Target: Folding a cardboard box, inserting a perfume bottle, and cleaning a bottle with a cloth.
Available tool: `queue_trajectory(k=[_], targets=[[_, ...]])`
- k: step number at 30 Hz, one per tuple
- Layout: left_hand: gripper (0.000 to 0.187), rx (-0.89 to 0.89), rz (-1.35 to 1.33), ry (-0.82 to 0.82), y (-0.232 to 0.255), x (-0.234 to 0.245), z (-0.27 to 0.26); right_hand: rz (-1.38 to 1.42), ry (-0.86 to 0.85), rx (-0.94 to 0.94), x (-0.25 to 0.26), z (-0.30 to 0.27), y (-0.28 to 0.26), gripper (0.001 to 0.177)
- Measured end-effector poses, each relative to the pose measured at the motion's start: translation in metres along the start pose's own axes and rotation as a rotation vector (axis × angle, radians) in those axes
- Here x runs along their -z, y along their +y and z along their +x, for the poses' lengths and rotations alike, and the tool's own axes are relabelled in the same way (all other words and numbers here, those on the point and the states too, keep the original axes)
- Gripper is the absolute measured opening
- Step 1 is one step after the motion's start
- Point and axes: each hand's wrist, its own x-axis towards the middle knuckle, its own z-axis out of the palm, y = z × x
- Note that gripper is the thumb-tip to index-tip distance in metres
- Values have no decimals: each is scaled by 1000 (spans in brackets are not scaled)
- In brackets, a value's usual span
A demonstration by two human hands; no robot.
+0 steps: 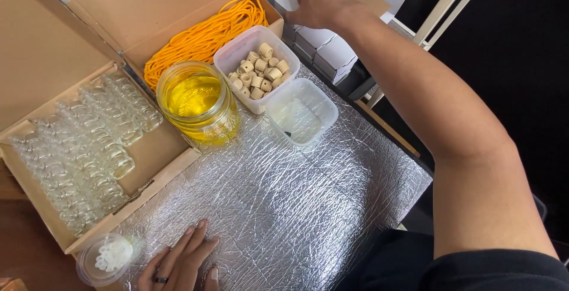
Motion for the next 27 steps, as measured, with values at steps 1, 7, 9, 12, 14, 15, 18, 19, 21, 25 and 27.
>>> queue_trajectory(k=[1, 7, 9, 12, 14, 15, 18, 19, 21, 25, 27], targets=[[37, -14, 9, -1, -2, -1, -1, -8, 14, 4, 0, -2, -1, 43], [38, -42, 13, 10, -1, 2, 3, 18, 11, 11, 6, -8, -3, 43], [39, -66, 8, 31, -1, 2, 4, 27, 13, 12, 5, -9, -3, 45], [37, -67, 38, 32, 0, 3, 5, 0, 56, 51, 3, -11, -3, 47], [39, -77, 32, 17, -2, 3, 4, -12, 95, 96, 2, -10, -2, 47], [39, -76, 33, 16, 0, 4, 4, -11, 94, 97, 1, -10, -2, 47], [38, -33, 3, -1, 4, 7, 5, 0, 106, 120, 2, -10, -3, 43], [38, -36, -7, 11, 3, 6, 6, -14, 86, 100, 3, -10, -3, 45], [38, -38, -15, 25, 4, 5, 6, -26, 67, 84, 6, -9, -4, 47], [38, -14, -45, 25, 7, 8, 7, 30, 29, 46, 9, -14, -5, 46], [38, -6, -58, 15, 7, 8, 6, 81, 50, 63, 11, -18, -6, 41]])
